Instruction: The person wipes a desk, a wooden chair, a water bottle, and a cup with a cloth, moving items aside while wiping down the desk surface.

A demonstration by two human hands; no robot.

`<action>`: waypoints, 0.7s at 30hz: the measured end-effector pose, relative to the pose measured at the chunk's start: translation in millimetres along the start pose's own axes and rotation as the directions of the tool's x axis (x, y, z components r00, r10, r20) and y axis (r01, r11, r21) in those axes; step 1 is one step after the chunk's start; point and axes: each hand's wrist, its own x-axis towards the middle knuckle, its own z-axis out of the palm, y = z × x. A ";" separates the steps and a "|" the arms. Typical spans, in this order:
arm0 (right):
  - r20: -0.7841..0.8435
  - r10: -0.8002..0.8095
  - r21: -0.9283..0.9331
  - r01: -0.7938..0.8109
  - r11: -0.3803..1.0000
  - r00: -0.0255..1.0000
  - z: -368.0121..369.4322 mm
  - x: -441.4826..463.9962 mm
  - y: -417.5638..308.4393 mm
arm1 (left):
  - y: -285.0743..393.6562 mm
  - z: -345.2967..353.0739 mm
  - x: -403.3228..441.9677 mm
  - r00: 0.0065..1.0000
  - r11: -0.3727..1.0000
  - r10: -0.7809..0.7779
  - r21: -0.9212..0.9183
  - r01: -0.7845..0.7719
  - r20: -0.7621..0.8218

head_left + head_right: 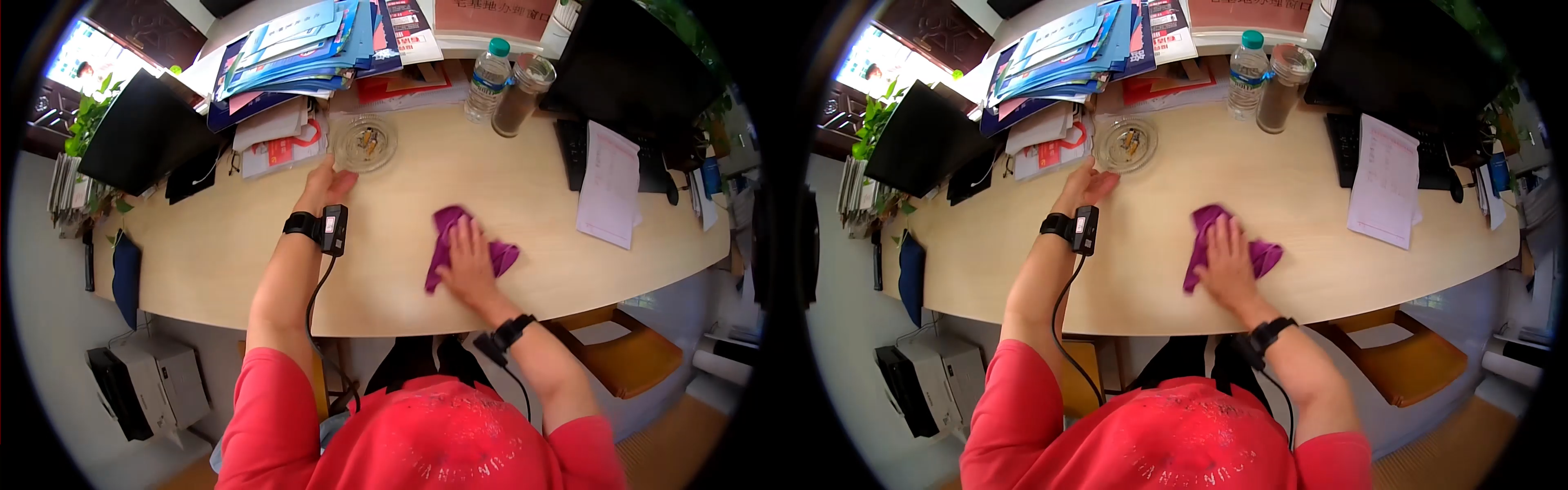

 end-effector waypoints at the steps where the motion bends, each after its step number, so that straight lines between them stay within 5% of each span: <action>1: -0.002 -0.043 0.023 0.043 0.999 0.999 0.2 -3.3 -2.3 | -0.6 4.4 5.3 1.000 1.000 -0.008 0.002 0.008 -0.001; 5: -0.055 -0.016 0.055 0.020 0.998 0.998 -2.9 21.0 16.9 | -6.8 -0.8 35.0 0.992 0.998 -0.050 0.047 0.045 0.112; 8: -0.158 0.139 0.023 -0.137 0.990 0.978 7.3 67.3 34.4 | -7.3 -3.5 28.7 0.989 0.999 -0.035 0.006 0.034 0.145; 12: -0.103 0.332 -0.025 -0.336 0.941 0.938 17.2 136.4 38.1 | -17.9 -30.0 11.2 0.962 0.987 0.039 0.139 -0.079 0.269; 16: -0.120 0.405 -0.034 -0.411 0.911 0.907 24.8 203.8 27.5 | -26.9 -78.2 -27.4 0.976 0.983 0.059 0.157 -0.093 0.211; 19: -0.147 0.309 -0.073 -0.321 0.944 0.940 39.4 233.0 3.4 | -31.3 -120.7 -60.0 0.982 0.977 0.061 0.192 -0.095 0.176; 21: -0.094 0.061 -0.101 -0.070 0.992 0.994 56.9 244.3 -29.4 | -38.7 -150.7 -88.4 0.992 0.986 0.043 0.152 -0.061 0.115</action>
